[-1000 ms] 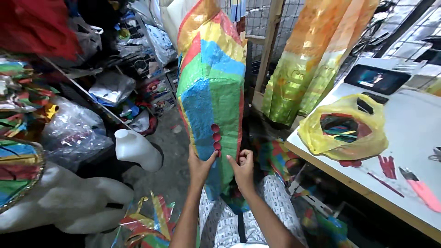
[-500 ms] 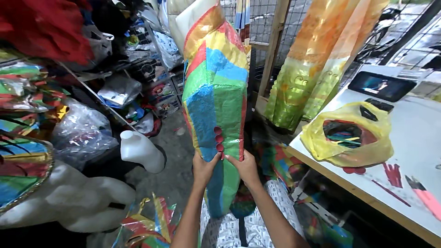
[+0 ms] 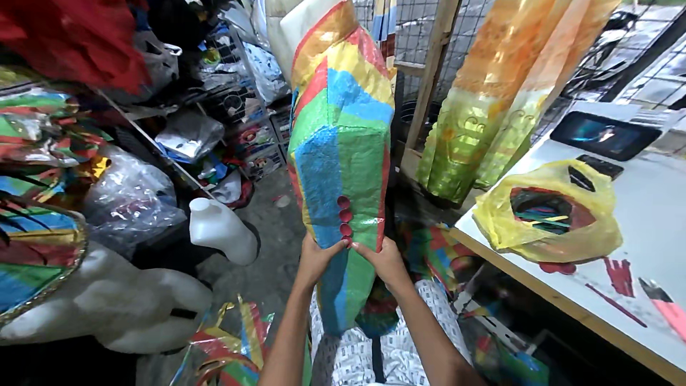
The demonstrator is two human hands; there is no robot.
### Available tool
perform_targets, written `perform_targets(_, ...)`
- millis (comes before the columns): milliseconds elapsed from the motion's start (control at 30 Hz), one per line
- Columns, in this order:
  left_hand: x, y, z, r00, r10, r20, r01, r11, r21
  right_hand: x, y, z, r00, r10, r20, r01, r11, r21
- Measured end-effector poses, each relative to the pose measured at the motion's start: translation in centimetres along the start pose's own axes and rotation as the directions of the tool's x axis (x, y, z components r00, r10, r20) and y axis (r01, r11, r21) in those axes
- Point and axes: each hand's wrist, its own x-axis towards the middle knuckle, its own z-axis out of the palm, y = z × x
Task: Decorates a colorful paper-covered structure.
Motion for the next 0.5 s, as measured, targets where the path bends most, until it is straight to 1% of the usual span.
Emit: perform_targets(500, 0.33, -0.44, 0.14, 0.998, 0.055, -0.032, -0.054, 0.998, 0.023, 0.50, 0.54, -0.45, 0.998, -0.043, -0.035, 0.043, 0.999, -0.010)
